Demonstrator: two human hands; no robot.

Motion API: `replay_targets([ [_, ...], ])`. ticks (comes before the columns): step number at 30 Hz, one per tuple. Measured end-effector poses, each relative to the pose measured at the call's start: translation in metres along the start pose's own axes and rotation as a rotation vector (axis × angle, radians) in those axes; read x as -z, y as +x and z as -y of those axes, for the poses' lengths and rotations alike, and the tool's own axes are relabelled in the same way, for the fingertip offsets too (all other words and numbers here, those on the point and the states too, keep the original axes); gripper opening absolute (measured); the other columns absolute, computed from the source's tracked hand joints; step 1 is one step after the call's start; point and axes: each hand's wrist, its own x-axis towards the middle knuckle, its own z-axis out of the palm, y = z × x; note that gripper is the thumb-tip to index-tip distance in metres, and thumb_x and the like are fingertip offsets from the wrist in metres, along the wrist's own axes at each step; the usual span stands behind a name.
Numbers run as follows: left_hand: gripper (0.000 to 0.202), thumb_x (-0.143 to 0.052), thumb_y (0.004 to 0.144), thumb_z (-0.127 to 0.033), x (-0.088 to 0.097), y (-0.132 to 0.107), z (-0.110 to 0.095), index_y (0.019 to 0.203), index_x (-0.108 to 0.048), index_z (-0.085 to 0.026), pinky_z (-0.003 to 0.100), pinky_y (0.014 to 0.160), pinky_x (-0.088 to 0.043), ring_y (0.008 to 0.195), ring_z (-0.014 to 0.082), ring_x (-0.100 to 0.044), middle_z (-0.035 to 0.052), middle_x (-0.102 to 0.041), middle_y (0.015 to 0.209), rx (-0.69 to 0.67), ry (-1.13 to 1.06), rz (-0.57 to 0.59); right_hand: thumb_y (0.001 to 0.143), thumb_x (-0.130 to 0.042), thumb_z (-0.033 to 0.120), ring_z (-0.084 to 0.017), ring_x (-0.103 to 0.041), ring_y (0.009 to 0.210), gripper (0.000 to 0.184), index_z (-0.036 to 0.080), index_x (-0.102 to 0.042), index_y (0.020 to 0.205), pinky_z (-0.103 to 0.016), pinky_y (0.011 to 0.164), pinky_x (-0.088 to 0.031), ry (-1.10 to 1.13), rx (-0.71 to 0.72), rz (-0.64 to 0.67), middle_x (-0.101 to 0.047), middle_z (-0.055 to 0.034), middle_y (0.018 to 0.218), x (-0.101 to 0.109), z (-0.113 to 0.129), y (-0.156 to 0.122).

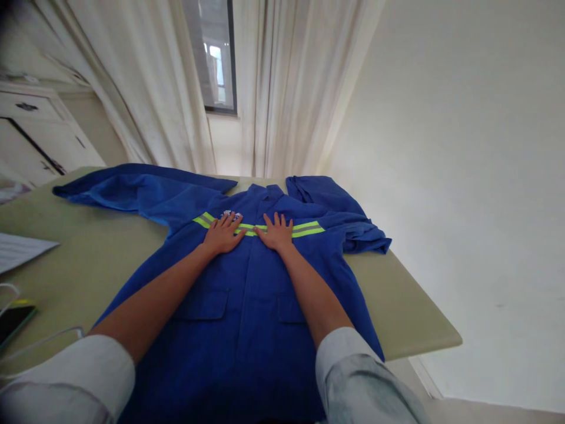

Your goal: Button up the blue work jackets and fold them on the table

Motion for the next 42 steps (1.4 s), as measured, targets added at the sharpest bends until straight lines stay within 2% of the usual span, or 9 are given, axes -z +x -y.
replay_targets([
  [6,0.075,-0.026,0.104,-0.062,-0.001,0.048,0.014,0.167,-0.032,-0.023,0.053,0.131,-0.016,0.162,0.0317,-0.020,0.0087,-0.024,0.175,0.054,0.005,0.006,0.099,-0.024,0.082,-0.039,-0.024,0.158,0.081,0.037,-0.032,0.166,-0.068,0.123,-0.013,0.022,0.021,-0.029,-0.028,-0.0128,0.173,-0.011,-0.001,0.058],
  [11,0.074,-0.028,0.103,-0.061,-0.002,0.065,0.012,0.165,-0.037,-0.021,0.057,0.129,-0.021,0.160,0.0347,-0.026,0.0118,-0.029,0.173,0.068,-0.021,-0.039,0.100,-0.040,0.075,-0.039,-0.051,0.134,0.071,0.026,-0.060,0.147,-0.061,0.116,-0.029,0.056,-0.005,-0.261,-0.057,-0.0188,0.148,-0.011,0.001,0.084],
  [16,0.072,-0.032,0.103,-0.059,-0.007,0.063,0.014,0.163,-0.040,-0.020,0.059,0.128,-0.022,0.159,0.0365,-0.028,0.0136,-0.033,0.171,0.040,-0.050,-0.079,0.104,-0.050,0.057,-0.035,-0.050,0.133,0.058,0.037,-0.047,0.158,-0.052,0.107,-0.040,0.074,0.209,-0.279,-0.050,-0.0134,0.156,-0.010,0.003,0.090],
  [22,0.066,-0.039,0.102,-0.053,-0.005,0.059,0.015,0.158,-0.047,-0.020,0.059,0.124,-0.029,0.153,0.0384,-0.038,0.0147,-0.042,0.166,-0.004,-0.025,-0.111,0.103,-0.052,0.058,-0.033,-0.057,0.117,0.046,0.023,-0.075,0.119,-0.048,0.099,-0.046,0.147,0.119,-0.277,-0.068,-0.0157,0.125,-0.006,0.008,0.098],
  [29,0.040,-0.055,0.096,-0.043,0.022,0.093,-0.017,0.115,-0.075,-0.013,0.057,0.100,-0.051,0.117,0.0416,-0.065,0.0223,-0.071,0.123,0.020,0.067,-0.137,0.091,-0.068,0.038,-0.023,-0.063,0.092,0.018,0.021,-0.070,0.085,-0.033,0.084,-0.049,0.386,0.023,-0.430,-0.068,-0.0071,0.096,-0.013,0.006,0.109],
  [33,0.042,-0.041,0.103,-0.025,0.004,0.123,-0.023,0.135,-0.066,-0.013,0.046,0.107,-0.050,0.122,0.0313,-0.065,0.0176,-0.069,0.133,-0.090,-0.205,-0.287,0.085,-0.064,0.029,-0.020,-0.062,0.085,0.012,0.023,-0.059,0.077,-0.032,0.085,-0.050,0.624,0.094,-0.536,-0.065,-0.0028,0.086,-0.015,0.000,0.110],
  [37,0.049,-0.048,0.099,-0.023,-0.019,0.138,-0.018,0.147,-0.057,-0.014,0.042,0.118,-0.044,0.136,0.0261,-0.058,0.0130,-0.064,0.147,-0.266,-0.541,-0.337,0.087,-0.059,0.033,-0.019,-0.062,0.081,0.017,0.024,-0.050,0.075,-0.032,0.082,-0.052,0.877,0.198,-0.646,-0.063,-0.0016,0.082,-0.016,-0.001,0.109],
  [40,0.045,-0.048,0.097,-0.021,-0.025,0.141,-0.017,0.140,-0.062,-0.015,0.039,0.113,-0.049,0.125,0.0226,-0.065,0.0116,-0.071,0.136,-0.351,-0.764,-0.325,0.083,-0.059,0.030,-0.018,-0.063,0.079,0.012,0.023,-0.051,0.089,-0.031,0.081,-0.054,0.984,0.207,-0.652,-0.063,-0.0011,0.086,-0.016,0.001,0.107],
  [42,0.038,-0.050,0.097,-0.023,-0.026,0.140,-0.019,0.131,-0.066,-0.014,0.037,0.101,-0.056,0.105,0.0212,-0.072,0.0102,-0.077,0.116,-0.350,-0.856,-0.287,0.081,-0.058,0.027,-0.018,-0.064,0.082,0.023,0.023,-0.051,0.102,-0.031,0.083,-0.055,0.978,0.156,-0.625,-0.063,-0.0015,0.092,-0.016,0.004,0.106],
])
